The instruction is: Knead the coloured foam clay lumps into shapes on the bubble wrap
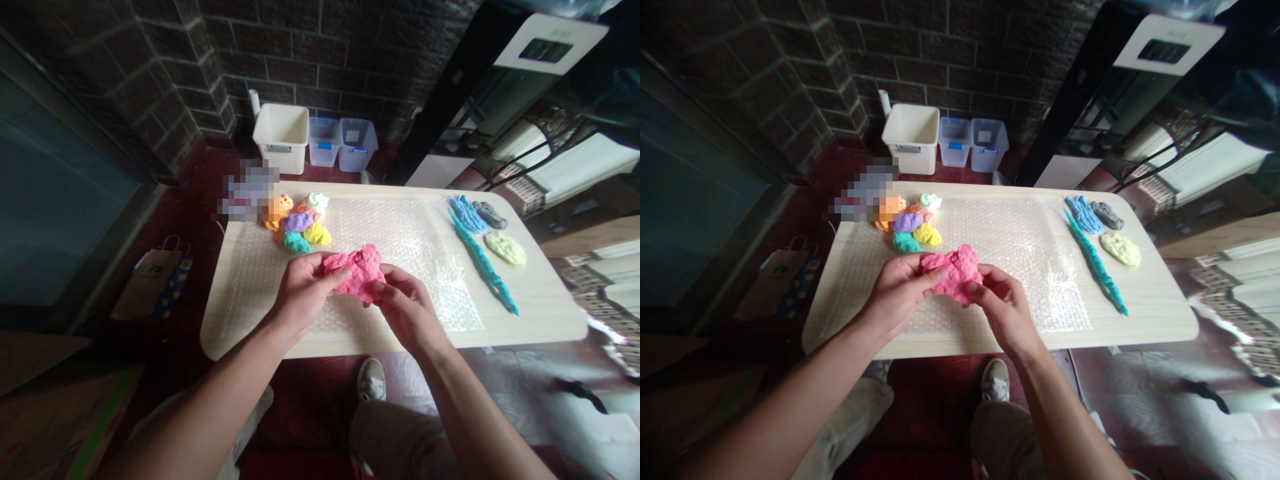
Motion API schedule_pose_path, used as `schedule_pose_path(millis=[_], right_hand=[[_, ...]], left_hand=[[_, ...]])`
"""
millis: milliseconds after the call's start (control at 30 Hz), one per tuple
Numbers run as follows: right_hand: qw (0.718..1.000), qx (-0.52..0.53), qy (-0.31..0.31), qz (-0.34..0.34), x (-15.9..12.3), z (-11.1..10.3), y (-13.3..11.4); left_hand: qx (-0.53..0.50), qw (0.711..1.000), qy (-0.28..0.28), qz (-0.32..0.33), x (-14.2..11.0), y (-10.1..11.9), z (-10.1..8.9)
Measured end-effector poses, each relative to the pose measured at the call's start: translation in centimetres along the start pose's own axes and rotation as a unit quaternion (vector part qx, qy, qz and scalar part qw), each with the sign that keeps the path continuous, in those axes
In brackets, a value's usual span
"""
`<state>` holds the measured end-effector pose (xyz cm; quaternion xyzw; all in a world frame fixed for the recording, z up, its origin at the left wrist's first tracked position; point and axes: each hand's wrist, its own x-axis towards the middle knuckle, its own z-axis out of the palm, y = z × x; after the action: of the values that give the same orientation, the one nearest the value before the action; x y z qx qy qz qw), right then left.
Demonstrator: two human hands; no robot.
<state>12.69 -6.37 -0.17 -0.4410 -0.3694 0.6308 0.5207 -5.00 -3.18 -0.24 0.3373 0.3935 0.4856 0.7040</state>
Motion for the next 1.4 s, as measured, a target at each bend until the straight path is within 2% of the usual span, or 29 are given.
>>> schedule_pose_path(millis=[167,333,400,533,667,867,1100,1300,1400], right_hand=[[0.999,-0.053,-0.005,-0.005,0.1,-0.5,0.4],[0.999,-0.043,-0.004,-0.023,0.3,-0.7,0.5],[0.999,-0.023,-0.007,-0.026,0.4,-0.6,0.4],[0.999,-0.039,-0.029,-0.024,0.3,-0.6,0.5],[0.995,-0.086,-0.037,-0.019,0.4,-0.9,1.1],[0.995,-0.092,-0.017,-0.019,0.6,-0.8,1.0],[0.998,-0.064,-0.002,0.007,0.5,-0.8,0.9],[0.999,-0.042,-0.014,0.019,0.4,-0.6,0.7],[0.999,-0.034,-0.004,0.02,0.4,-0.6,0.5]], left_hand=[[-0.014,1.0,0.02,0.004,0.0,-0.1,0.0],[-0.044,0.998,-0.029,-0.044,-0.1,-0.1,0.0],[-0.049,0.997,-0.03,-0.055,0.0,-0.1,0.1],[-0.061,0.998,0.005,-0.035,0.2,-0.1,0.1],[-0.065,0.997,-0.005,-0.036,0.1,-0.1,0.2],[-0.056,0.997,0.005,-0.057,-0.1,0.0,0.3],[-0.023,0.999,0.013,-0.023,0.2,-0.4,0.1],[-0.016,0.999,0.036,-0.017,0.1,0.1,0.0],[-0.021,0.999,0.028,-0.024,0.1,0.2,0.0]])
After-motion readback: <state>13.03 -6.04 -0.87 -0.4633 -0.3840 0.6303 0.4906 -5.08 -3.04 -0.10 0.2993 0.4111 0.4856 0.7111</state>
